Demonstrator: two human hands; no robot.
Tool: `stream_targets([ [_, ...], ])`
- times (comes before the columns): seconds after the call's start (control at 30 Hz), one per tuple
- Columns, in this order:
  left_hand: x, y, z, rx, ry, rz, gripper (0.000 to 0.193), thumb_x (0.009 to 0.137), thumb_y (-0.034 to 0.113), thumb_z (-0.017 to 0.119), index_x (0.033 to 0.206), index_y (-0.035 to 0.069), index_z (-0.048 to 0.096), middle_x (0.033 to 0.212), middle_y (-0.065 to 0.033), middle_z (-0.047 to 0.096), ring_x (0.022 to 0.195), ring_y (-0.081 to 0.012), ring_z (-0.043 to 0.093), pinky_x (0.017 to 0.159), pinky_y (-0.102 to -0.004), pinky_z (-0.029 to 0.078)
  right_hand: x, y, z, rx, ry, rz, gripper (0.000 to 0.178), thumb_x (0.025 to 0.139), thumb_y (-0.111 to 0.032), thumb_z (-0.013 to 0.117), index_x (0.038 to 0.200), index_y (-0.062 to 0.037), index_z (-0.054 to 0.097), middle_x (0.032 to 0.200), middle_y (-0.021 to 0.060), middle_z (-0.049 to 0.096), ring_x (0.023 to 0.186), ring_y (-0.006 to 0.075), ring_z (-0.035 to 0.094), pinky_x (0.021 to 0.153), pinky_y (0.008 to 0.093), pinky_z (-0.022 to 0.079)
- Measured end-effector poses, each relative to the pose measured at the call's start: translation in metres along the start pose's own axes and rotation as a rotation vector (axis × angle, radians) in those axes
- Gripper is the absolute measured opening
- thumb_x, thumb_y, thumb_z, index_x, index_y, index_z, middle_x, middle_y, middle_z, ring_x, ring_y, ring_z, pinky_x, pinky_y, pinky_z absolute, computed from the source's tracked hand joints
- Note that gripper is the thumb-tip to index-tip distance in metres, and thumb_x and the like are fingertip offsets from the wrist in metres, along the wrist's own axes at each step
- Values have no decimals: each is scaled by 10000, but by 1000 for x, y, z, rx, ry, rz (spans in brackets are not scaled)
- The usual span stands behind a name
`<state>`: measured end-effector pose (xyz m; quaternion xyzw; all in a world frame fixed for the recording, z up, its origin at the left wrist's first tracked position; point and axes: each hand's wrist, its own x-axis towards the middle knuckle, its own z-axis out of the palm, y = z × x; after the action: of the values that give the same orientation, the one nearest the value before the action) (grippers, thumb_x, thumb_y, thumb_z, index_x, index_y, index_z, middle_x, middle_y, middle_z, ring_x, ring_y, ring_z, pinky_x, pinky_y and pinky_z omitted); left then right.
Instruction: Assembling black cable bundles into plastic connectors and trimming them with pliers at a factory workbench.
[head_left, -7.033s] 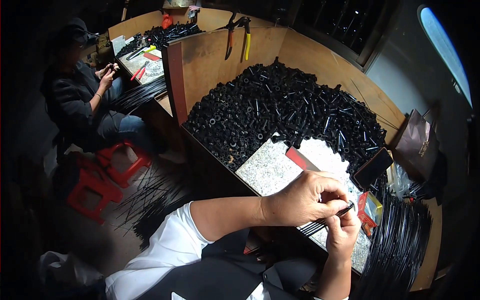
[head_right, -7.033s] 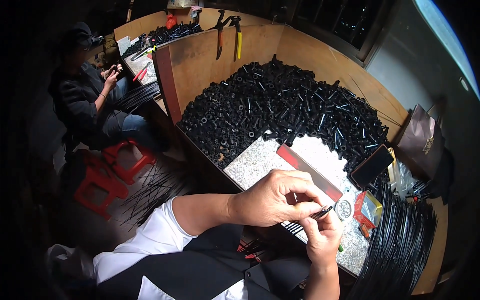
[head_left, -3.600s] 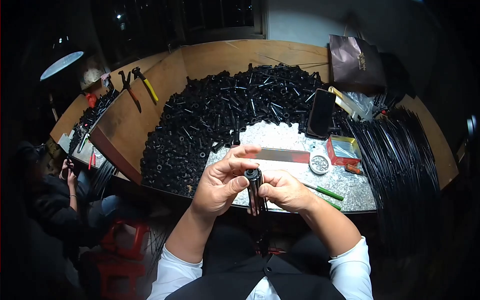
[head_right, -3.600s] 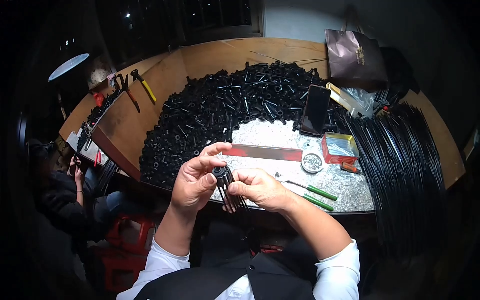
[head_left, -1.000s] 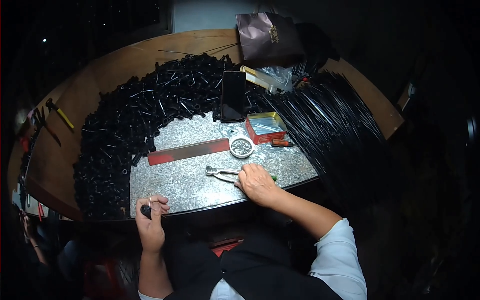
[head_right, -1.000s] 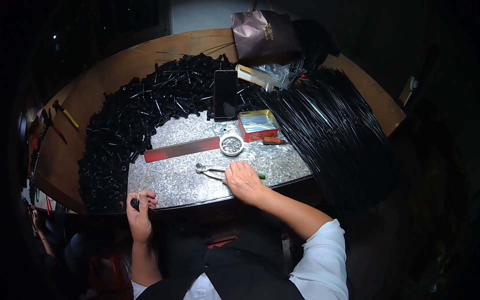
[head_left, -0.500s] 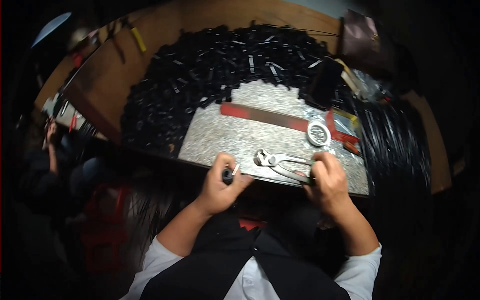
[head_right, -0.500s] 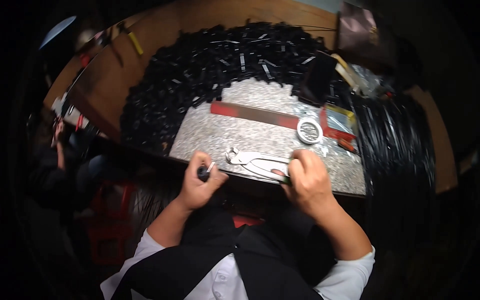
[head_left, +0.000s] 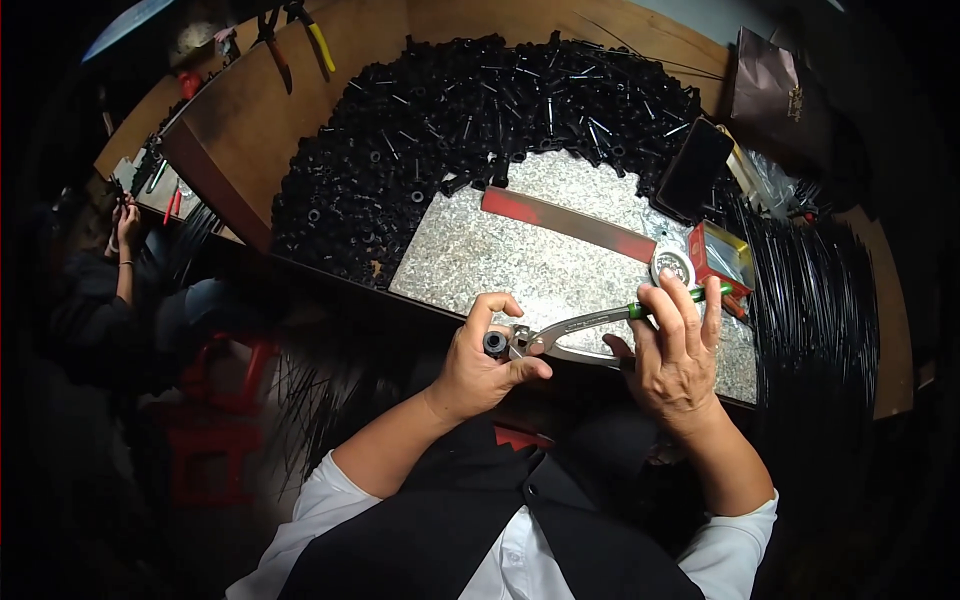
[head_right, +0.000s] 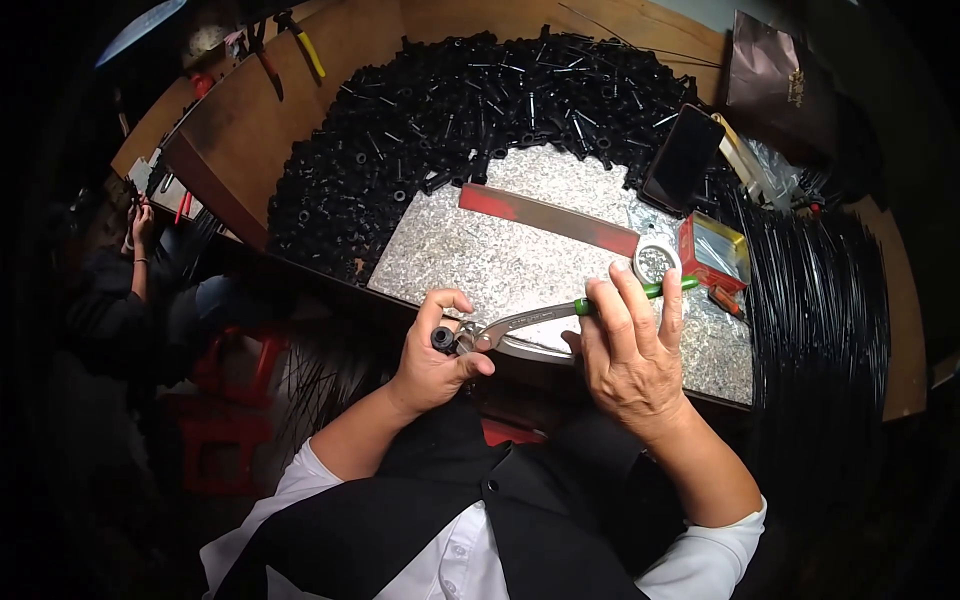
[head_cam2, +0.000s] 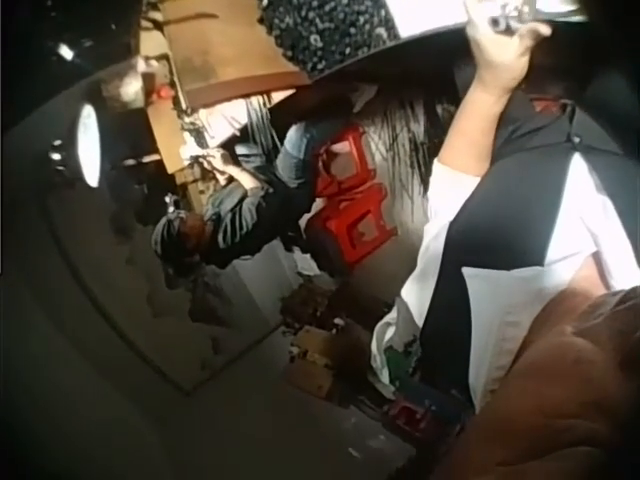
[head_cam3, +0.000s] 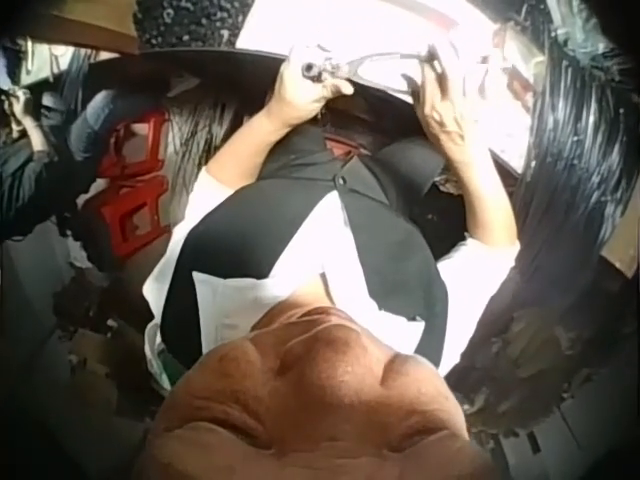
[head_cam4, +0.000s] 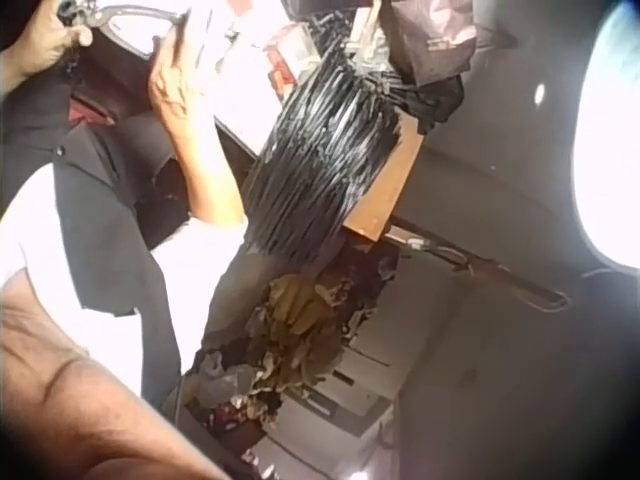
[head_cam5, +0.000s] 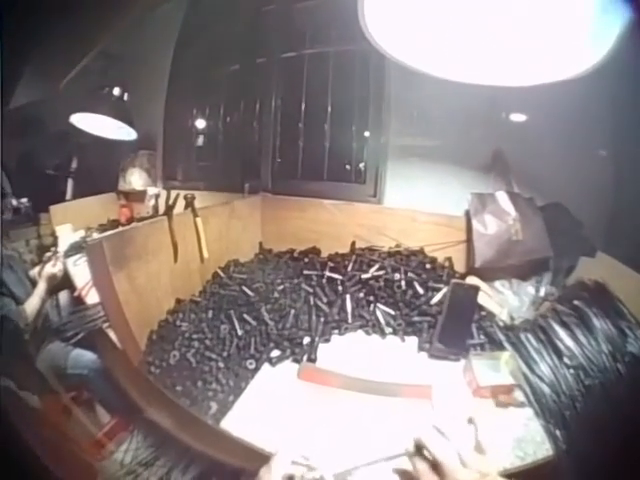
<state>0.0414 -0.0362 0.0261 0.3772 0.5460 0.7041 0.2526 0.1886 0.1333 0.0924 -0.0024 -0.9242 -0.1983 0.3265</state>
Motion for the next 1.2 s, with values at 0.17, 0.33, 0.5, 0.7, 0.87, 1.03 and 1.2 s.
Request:
stream_targets([
  [0.17,-2,-8,-1,-8,8,-4,522,674,283,838,992,34,506,805,-1,599,726,-29,540,658,-175,445,-7,-9,-2,103,-72,78,260,770,-255,704,798,-34,568,1071,132,537,1054,312,515,977,507,367],
  [0.33,-6,-12,-9,86,10,2,479,650,311,851,900,19,565,735,24,578,685,-24,511,618,-172,419,-10,-11,-13,128,-101,-34,272,770,-229,687,715,-34,505,867,136,562,763,287,554,650,376,442],
  [0.5,-6,-13,-22,127,-133,75,488,607,329,871,860,21,589,652,23,556,617,-20,464,540,-184,381,-27,-17,-16,396,-357,43,234,794,-202,665,743,-45,500,820,149,565,743,286,569,608,342,444],
  [0.7,-7,-4,-23,84,-298,45,675,481,596,765,801,15,641,614,7,569,531,-56,522,480,-198,383,-27,-24,-19,1996,-1459,890,297,755,37,707,915,-27,466,676,75,554,555,213,631,490,321,499],
  [0.87,-5,-5,-30,125,-322,50,674,494,640,725,745,21,640,637,-36,622,557,-129,608,502,-236,446,-19,-28,-26,1671,-1167,647,451,749,-17,734,1078,-29,426,720,66,524,624,209,624,554,321,506],
  [1.03,-3,-4,-31,140,-184,24,722,499,676,685,779,12,640,609,12,577,545,-60,529,490,-202,393,-34,-35,-13,739,-376,181,423,790,-84,688,1120,34,451,964,219,555,860,376,579,738,388,482],
  [1.2,2,3,-32,54,-386,10,687,462,588,749,822,10,659,602,3,589,530,-75,551,486,-206,405,-56,-24,-4,2191,-1333,972,173,940,-166,551,892,-8,500,748,113,631,585,159,620,566,279,501],
])
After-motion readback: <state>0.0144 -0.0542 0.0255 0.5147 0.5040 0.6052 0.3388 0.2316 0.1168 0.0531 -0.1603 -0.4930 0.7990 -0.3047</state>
